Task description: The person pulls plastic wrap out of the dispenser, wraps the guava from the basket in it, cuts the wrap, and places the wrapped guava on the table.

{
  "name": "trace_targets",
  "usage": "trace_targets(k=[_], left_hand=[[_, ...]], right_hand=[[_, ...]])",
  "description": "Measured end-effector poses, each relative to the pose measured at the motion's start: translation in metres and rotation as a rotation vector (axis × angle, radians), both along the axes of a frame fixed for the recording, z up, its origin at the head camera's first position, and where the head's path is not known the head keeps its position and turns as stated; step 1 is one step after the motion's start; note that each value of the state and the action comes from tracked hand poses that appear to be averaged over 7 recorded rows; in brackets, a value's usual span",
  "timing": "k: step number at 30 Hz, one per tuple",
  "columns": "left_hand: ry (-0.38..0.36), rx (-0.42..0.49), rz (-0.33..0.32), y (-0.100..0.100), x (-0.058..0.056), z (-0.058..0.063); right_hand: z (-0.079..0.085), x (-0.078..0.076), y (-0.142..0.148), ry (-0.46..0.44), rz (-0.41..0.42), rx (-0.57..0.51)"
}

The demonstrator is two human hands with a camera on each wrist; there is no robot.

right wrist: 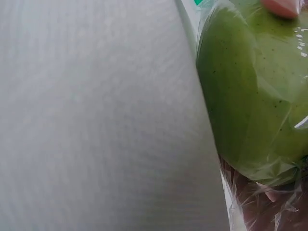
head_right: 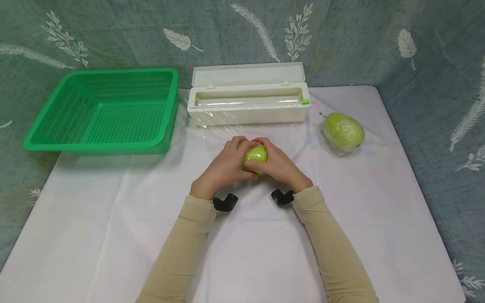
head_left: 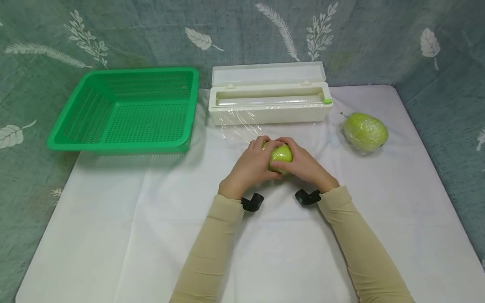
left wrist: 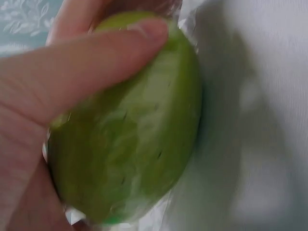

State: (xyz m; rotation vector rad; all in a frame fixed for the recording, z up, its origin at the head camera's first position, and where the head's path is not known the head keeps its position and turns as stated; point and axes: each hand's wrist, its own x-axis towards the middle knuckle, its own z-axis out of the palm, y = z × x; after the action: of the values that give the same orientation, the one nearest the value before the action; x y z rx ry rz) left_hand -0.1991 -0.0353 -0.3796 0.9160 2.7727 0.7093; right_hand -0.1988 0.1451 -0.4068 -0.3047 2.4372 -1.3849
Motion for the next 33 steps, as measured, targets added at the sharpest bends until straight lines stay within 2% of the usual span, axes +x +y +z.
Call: trace_targets(k=[3,8,15,17,19,22,26,30,33], left_hand=[[0.045,-0.055,0.026,0.004,0.002,0.004],[-0.013,-0.050,0.088,0.002,0.000,0.000],[-0.100,0.041,0.146,-0.003,-0.003,-0.008],[-0.113,0.051,0.156,-0.004,-0.004,-0.009],[-0.121,0.057,0.156,-0.005,-0.005,-0.008],[-0.125,0.066,0.141,-0.006,-0.005,-0.007],[-0.144,0.095,0.123,-0.009,-0.008,-0.006],[-0.226,0.147,0.134,-0.012,-0.012,-0.008],[-0.293,0.185,0.152,-0.014,-0.015,-0.010]], right_hand=[[0.001,-0.002,0.001,0.011,-0.006,0.009],[0.001,-0.001,-0.002,0.073,-0.010,0.010],[0.005,0.003,-0.005,0.311,0.057,0.119],[0.007,0.004,-0.004,0.343,0.067,0.140],[0.010,0.004,-0.003,0.324,0.077,0.144],[0.010,0.003,0.002,0.233,0.098,0.114],[0.008,-0.001,0.008,0.138,0.156,0.033],[0.006,-0.005,0.009,0.130,0.194,0.034],[0.007,-0.007,0.008,0.138,0.180,0.075]])
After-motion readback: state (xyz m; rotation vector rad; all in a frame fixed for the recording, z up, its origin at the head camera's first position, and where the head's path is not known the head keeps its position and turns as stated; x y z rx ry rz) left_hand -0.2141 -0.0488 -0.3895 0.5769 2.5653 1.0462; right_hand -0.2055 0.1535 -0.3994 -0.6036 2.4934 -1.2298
